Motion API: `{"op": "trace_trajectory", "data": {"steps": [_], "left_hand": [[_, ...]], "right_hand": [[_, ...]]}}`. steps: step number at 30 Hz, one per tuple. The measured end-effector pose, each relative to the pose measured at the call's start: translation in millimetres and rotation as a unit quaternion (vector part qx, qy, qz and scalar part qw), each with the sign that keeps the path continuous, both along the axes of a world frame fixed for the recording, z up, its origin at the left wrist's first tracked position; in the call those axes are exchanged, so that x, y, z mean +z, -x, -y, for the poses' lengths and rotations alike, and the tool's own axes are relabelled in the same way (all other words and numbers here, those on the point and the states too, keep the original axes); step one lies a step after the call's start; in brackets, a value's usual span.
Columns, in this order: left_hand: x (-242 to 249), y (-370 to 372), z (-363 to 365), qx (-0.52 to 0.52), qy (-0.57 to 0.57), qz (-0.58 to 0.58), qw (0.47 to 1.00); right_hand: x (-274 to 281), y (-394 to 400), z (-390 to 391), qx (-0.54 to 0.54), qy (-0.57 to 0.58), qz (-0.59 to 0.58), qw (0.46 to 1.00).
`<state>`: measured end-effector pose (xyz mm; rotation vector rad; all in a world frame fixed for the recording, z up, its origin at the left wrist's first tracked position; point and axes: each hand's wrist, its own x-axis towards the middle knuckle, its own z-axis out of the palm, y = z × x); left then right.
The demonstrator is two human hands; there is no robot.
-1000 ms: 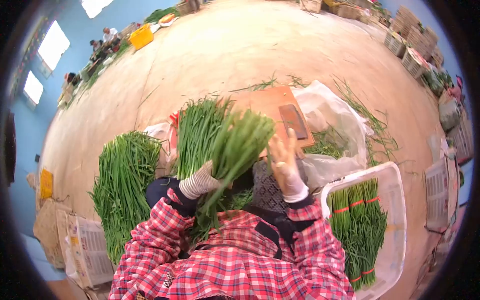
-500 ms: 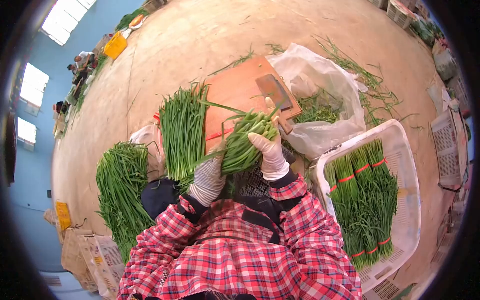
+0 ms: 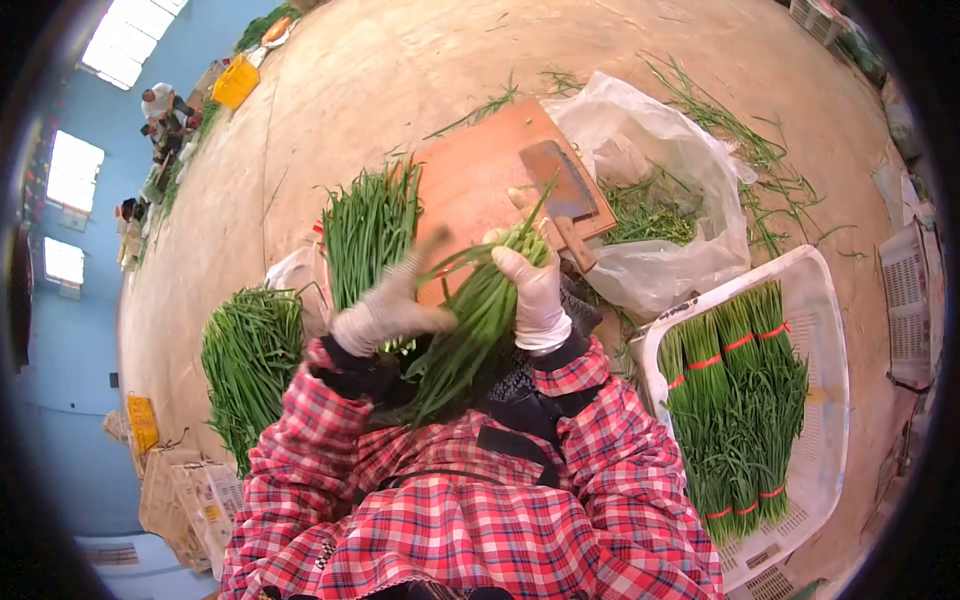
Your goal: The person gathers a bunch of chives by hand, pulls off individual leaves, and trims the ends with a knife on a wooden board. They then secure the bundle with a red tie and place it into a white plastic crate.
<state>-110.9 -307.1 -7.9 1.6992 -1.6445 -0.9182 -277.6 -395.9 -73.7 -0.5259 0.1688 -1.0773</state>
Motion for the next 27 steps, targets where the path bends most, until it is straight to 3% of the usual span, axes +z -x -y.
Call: {"op": "trace_trajectory", "data": {"steps": [2,3,6,9,10,11,12,13,14,16,21,24,26,27], "left_hand": [[-22.6,25.2,12.1,-0.085,-0.073,-0.202,0.973],[-34.3,37.4,13.1,-0.030,-0.072,-0.330,0.941],[-57.1,36.1,32.2,0.072,-0.095,-0.236,0.964],[-47.2,21.2,52.7,0.100,-0.049,-0.059,0.992],[-38.7,14.1,58.9,0.114,-0.036,-0.006,0.993],[-27.1,4.0,69.8,0.106,-0.034,0.082,0.990],[-35.7,-9.9,81.3,0.093,0.005,0.193,0.977],[-29.5,-18.1,91.3,0.086,-0.005,0.263,0.961],[-21.3,-20.9,100.2,0.078,-0.016,0.331,0.940],[-4.1,-9.0,118.0,0.086,-0.043,0.384,0.918],[-41.6,-13.8,149.4,0.041,0.050,0.406,0.912],[-66.1,-12.7,165.1,0.032,0.042,0.406,0.912],[-97.5,-20.3,172.6,0.029,0.052,0.407,0.912],[-108.5,-20.6,175.2,0.038,0.050,0.397,0.916]], "right_hand": [[16.6,-11.9,9.2,-0.029,-0.036,0.028,0.999],[17.6,-18.3,14.1,-0.042,-0.042,0.033,0.998],[10.0,-29.7,31.9,-0.053,-0.038,0.024,0.998],[10.4,-21.6,52.9,-0.048,-0.014,0.006,0.999],[-4.2,-15.5,70.4,-0.102,0.001,-0.069,0.992],[-58.9,-2.0,96.8,-0.137,0.102,-0.268,0.948],[-110.6,8.6,119.6,-0.166,0.197,-0.453,0.853],[-128.4,17.8,118.3,-0.191,0.309,-0.621,0.695],[-138.6,27.0,107.9,-0.201,0.398,-0.750,0.489],[-121.3,28.0,97.1,-0.002,0.342,-0.816,0.466],[-156.9,25.4,95.9,-0.077,0.329,-0.802,0.493],[-150.3,39.5,110.2,-0.062,0.266,-0.773,0.573],[-155.8,56.0,114.0,-0.263,0.291,-0.692,0.606],[-127.4,68.5,114.3,-0.201,0.167,-0.627,0.734]]}}
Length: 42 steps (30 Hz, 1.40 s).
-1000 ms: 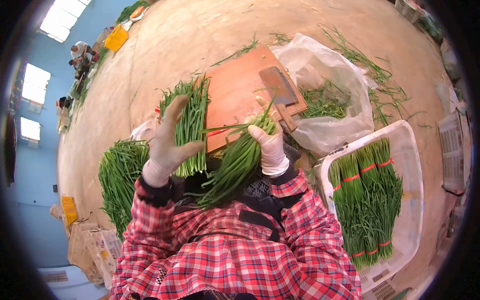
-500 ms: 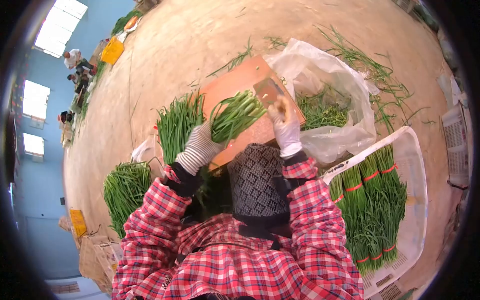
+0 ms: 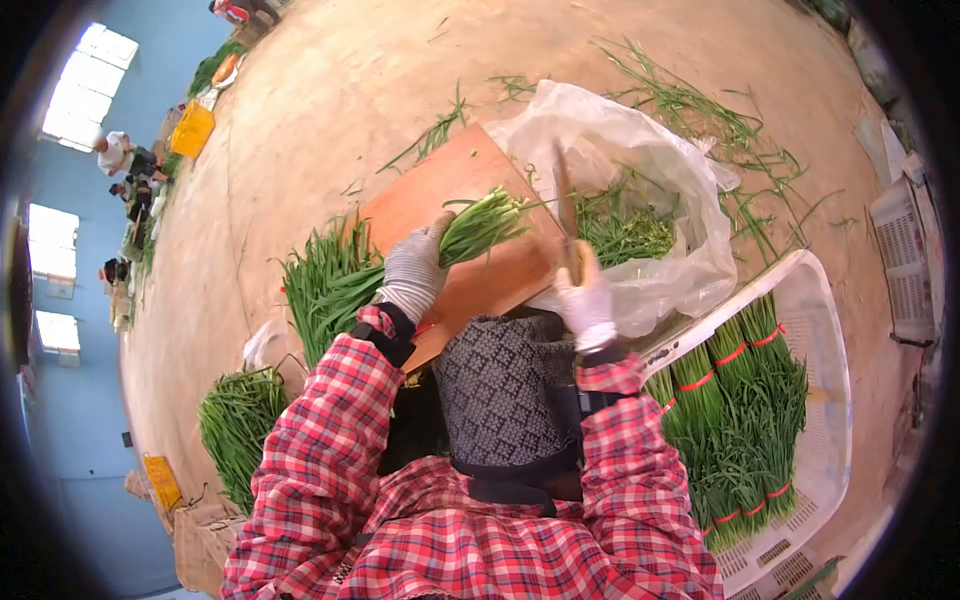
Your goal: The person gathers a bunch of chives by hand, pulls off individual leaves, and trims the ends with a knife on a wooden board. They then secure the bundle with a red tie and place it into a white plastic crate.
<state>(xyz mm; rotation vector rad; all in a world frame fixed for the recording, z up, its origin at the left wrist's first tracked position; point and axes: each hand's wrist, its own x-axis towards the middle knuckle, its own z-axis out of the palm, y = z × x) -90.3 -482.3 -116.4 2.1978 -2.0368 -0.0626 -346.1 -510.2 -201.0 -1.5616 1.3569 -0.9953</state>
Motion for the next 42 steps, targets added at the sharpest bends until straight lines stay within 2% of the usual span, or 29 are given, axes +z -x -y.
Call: {"op": "trace_trajectory", "data": {"steps": [1,3,4,5,8,9,11,12,13,15,22,24,27,33,38,42], "left_hand": [[-10.2,-2.0,2.1,-0.002,-0.020,0.008,1.000],[-25.3,-4.6,7.9,-0.006,-0.057,0.024,0.998],[-30.5,-3.6,6.8,-0.017,-0.068,0.037,0.997],[-37.3,-3.0,4.5,-0.011,-0.085,0.040,0.996],[-53.8,-3.8,1.8,0.007,-0.119,0.053,0.991],[-56.1,-3.3,1.6,0.008,-0.122,0.056,0.991],[-59.2,-4.4,-1.7,0.011,-0.119,0.055,0.991],[-59.9,-5.2,-1.7,0.008,-0.112,0.051,0.992],[-60.2,-5.7,-1.0,0.005,-0.104,0.047,0.993],[-60.3,-5.4,-1.5,0.002,-0.100,0.046,0.994],[-54.8,-4.1,0.0,0.008,-0.114,0.050,0.992],[-51.4,-2.5,2.3,0.026,-0.150,0.032,0.988],[-52.1,-4.4,5.2,0.035,-0.172,0.015,0.984],[-56.5,-6.0,3.9,0.026,-0.167,0.023,0.985],[-55.8,-7.0,5.4,0.020,-0.168,0.027,0.985],[-53.6,-4.3,7.1,0.021,-0.171,0.029,0.985]], "right_hand": [[23.3,10.5,0.4,0.002,-0.138,0.142,0.980],[15.9,27.1,6.0,0.039,0.029,0.214,0.976],[15.4,36.6,6.4,0.051,-0.013,0.221,0.974],[14.9,41.9,0.7,0.057,-0.053,0.194,0.978],[65.6,38.8,-17.3,0.074,-0.149,0.123,0.978],[66.8,34.8,-22.1,0.095,-0.077,0.053,0.991],[68.3,25.6,-31.3,0.139,0.070,-0.086,0.984],[75.2,17.7,-37.0,0.147,0.041,-0.081,0.985],[75.7,12.8,-41.1,0.158,0.024,-0.126,0.979],[72.0,4.9,-45.2,0.153,0.051,-0.134,0.978],[70.4,1.5,-42.1,0.143,0.015,-0.157,0.977],[62.7,1.3,-40.5,0.155,-0.004,-0.174,0.973],[58.1,1.7,-39.0,0.155,0.001,-0.151,0.976],[82.2,7.8,-34.8,0.095,0.005,-0.081,0.992],[75.3,2.5,-34.0,0.171,0.023,-0.176,0.969],[65.7,-10.0,-39.7,0.154,0.042,-0.226,0.961]]}}
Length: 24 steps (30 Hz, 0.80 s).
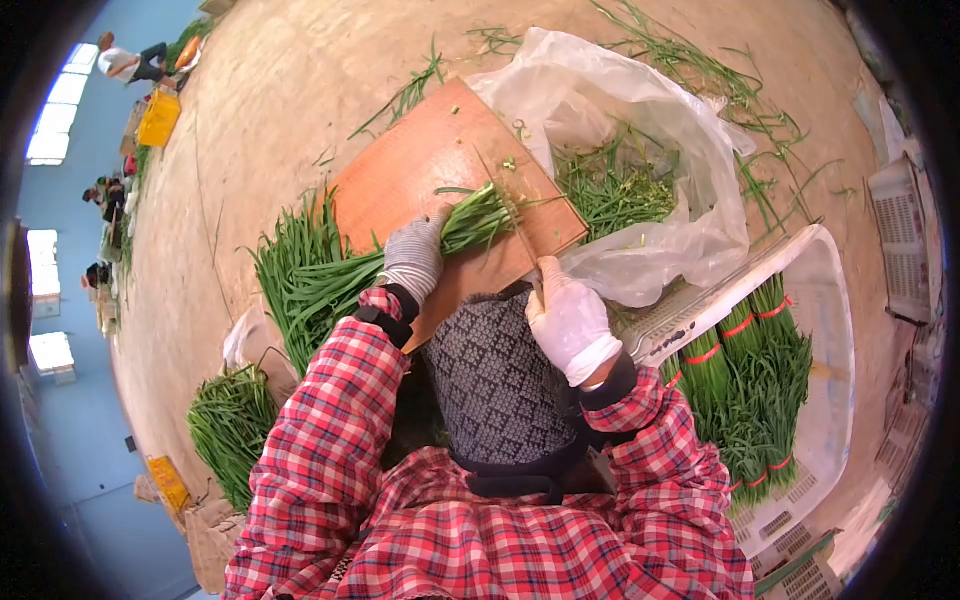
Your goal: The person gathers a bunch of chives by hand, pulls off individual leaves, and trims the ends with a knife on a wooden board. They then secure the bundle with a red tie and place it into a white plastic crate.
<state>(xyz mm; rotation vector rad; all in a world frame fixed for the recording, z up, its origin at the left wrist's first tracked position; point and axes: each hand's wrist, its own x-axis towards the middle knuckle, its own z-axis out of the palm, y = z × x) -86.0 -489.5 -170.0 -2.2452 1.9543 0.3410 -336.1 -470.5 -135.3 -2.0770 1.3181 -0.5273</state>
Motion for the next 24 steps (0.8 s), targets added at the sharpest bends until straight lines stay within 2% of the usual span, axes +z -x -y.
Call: {"op": "trace_trajectory", "data": {"steps": [3,9,12,17,19,20,22,24], "left_hand": [[1.9,-0.6,-0.5,-0.006,-0.007,0.007,1.000],[-7.6,-4.5,-0.4,-0.018,-0.023,0.013,0.999],[-10.2,-3.2,-2.6,-0.016,-0.005,0.013,1.000],[-2.4,0.7,1.2,0.029,-0.021,-0.011,0.999],[9.4,3.2,-3.6,0.042,-0.039,-0.018,0.998],[16.8,2.6,0.4,0.050,-0.042,-0.020,0.998],[43.6,-4.5,0.1,0.075,0.000,-0.017,0.997],[70.1,-21.5,1.4,0.080,0.063,0.000,0.995]], "right_hand": [[3.7,-4.6,0.6,0.003,-0.049,-0.048,0.998],[-4.3,-28.7,29.7,0.006,-0.107,-0.058,0.993],[-43.2,-60.7,56.0,-0.013,-0.069,-0.025,0.997],[-54.5,-43.6,55.7,-0.050,-0.087,0.011,0.995],[-54.6,-34.1,53.5,-0.084,-0.064,0.033,0.994],[-51.8,-23.9,56.7,-0.087,-0.041,0.000,0.995],[-66.4,3.4,67.1,-0.186,0.005,0.025,0.982],[-41.9,25.0,72.5,-0.219,0.018,0.038,0.975]]}}
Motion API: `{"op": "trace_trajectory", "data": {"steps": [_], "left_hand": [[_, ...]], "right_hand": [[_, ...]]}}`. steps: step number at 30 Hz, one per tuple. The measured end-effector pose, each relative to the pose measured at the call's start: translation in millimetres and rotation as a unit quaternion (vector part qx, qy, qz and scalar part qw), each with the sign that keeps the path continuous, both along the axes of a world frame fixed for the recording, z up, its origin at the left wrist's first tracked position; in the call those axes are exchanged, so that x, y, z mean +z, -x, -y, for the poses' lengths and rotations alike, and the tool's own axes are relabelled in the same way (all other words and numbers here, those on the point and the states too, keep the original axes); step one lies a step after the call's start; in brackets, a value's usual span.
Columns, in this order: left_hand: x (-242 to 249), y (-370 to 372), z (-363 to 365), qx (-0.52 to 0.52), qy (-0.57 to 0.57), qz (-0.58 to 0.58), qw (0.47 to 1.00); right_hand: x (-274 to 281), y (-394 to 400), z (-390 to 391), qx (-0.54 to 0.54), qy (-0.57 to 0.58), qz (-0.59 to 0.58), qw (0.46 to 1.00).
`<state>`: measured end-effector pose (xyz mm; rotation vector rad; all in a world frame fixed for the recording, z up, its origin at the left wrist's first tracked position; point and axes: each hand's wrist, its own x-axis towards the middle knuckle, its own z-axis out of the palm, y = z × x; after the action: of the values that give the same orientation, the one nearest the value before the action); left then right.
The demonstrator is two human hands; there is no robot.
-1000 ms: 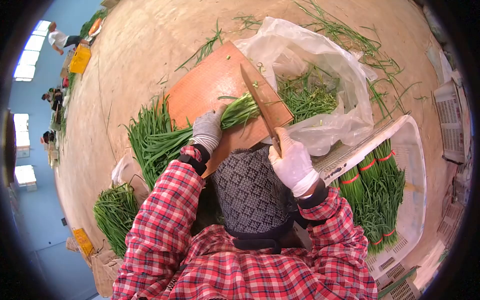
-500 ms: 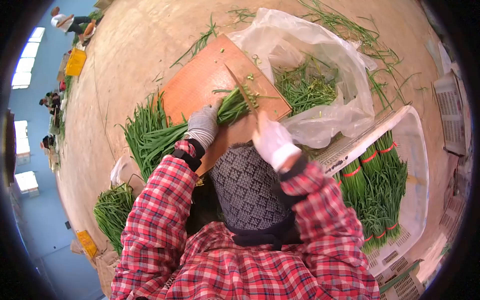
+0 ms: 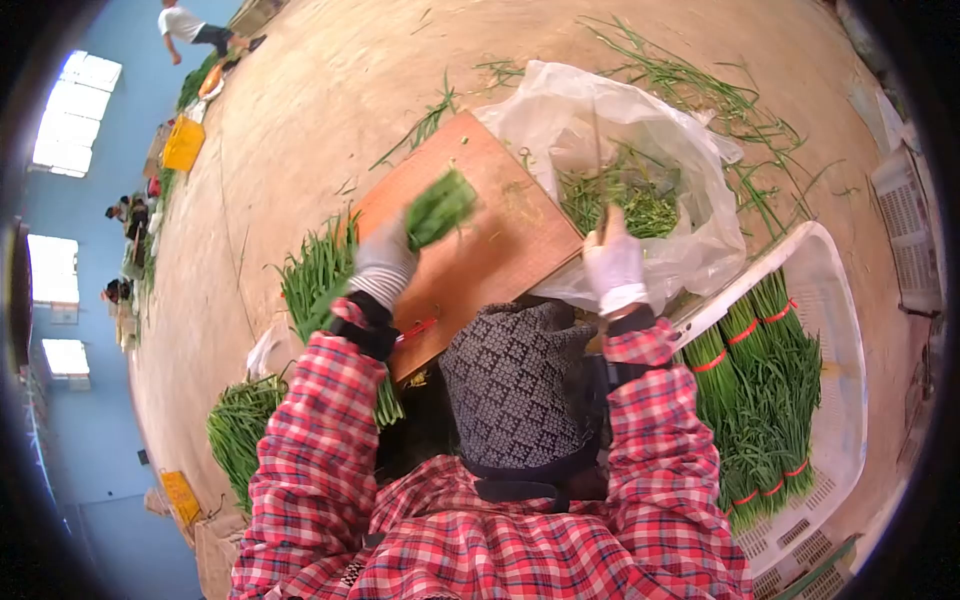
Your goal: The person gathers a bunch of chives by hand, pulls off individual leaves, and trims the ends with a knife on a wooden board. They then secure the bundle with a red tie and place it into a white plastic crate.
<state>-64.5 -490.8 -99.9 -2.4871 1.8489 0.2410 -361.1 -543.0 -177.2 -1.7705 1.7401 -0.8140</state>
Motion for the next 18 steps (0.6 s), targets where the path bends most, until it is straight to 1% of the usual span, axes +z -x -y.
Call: {"op": "trace_trajectory", "data": {"steps": [1,2,3,4,5,6,7,9,12,13,15,16,17,18], "left_hand": [[11.2,-11.0,3.5,-0.004,0.063,0.031,0.998],[34.5,-14.2,7.4,-0.004,0.157,-0.013,0.988],[60.3,-16.0,14.1,0.010,0.206,0.022,0.978],[88.8,-10.7,19.0,0.038,0.270,-0.018,0.962],[102.1,-21.1,27.7,-0.038,0.411,-0.031,0.910],[115.0,-32.1,40.3,-0.084,0.502,-0.105,0.854],[137.6,-29.1,47.7,-0.080,0.531,-0.169,0.826],[152.5,-34.4,70.6,-0.114,0.626,-0.271,0.722],[124.7,-64.5,111.1,-0.071,0.694,-0.214,0.684],[109.7,-67.4,117.9,-0.032,0.704,-0.198,0.681],[67.8,-64.2,135.1,0.047,0.723,-0.171,0.668],[36.1,-70.5,139.1,0.086,0.694,-0.204,0.685],[1.1,-75.3,138.0,0.126,0.661,-0.235,0.702],[-34.9,-65.2,135.6,0.199,0.637,-0.349,0.658]], "right_hand": [[-4.4,8.2,0.7,0.014,0.068,0.008,0.998],[-3.2,10.5,-1.0,0.039,0.103,0.044,0.993],[3.1,10.4,-2.2,0.064,0.141,0.081,0.985],[21.5,4.8,-12.0,0.059,0.094,0.103,0.988],[36.7,-1.3,-26.6,0.054,0.047,0.125,0.990],[25.4,-9.1,-35.4,0.069,0.165,0.129,0.975],[33.3,-15.7,-48.6,0.055,0.043,0.187,0.980],[24.2,-26.2,-68.3,0.055,0.016,0.213,0.975],[27.1,-17.1,-69.5,0.078,0.003,0.187,0.979],[11.8,-13.8,-69.3,0.062,-0.008,0.201,0.978],[-3.4,-10.7,-71.0,0.027,-0.055,0.276,0.959],[-6.1,-8.2,-70.7,0.031,-0.069,0.284,0.956],[-5.8,-9.1,-69.7,0.023,-0.080,0.326,0.942],[-4.3,-9.5,-70.2,0.015,-0.092,0.367,0.926]]}}
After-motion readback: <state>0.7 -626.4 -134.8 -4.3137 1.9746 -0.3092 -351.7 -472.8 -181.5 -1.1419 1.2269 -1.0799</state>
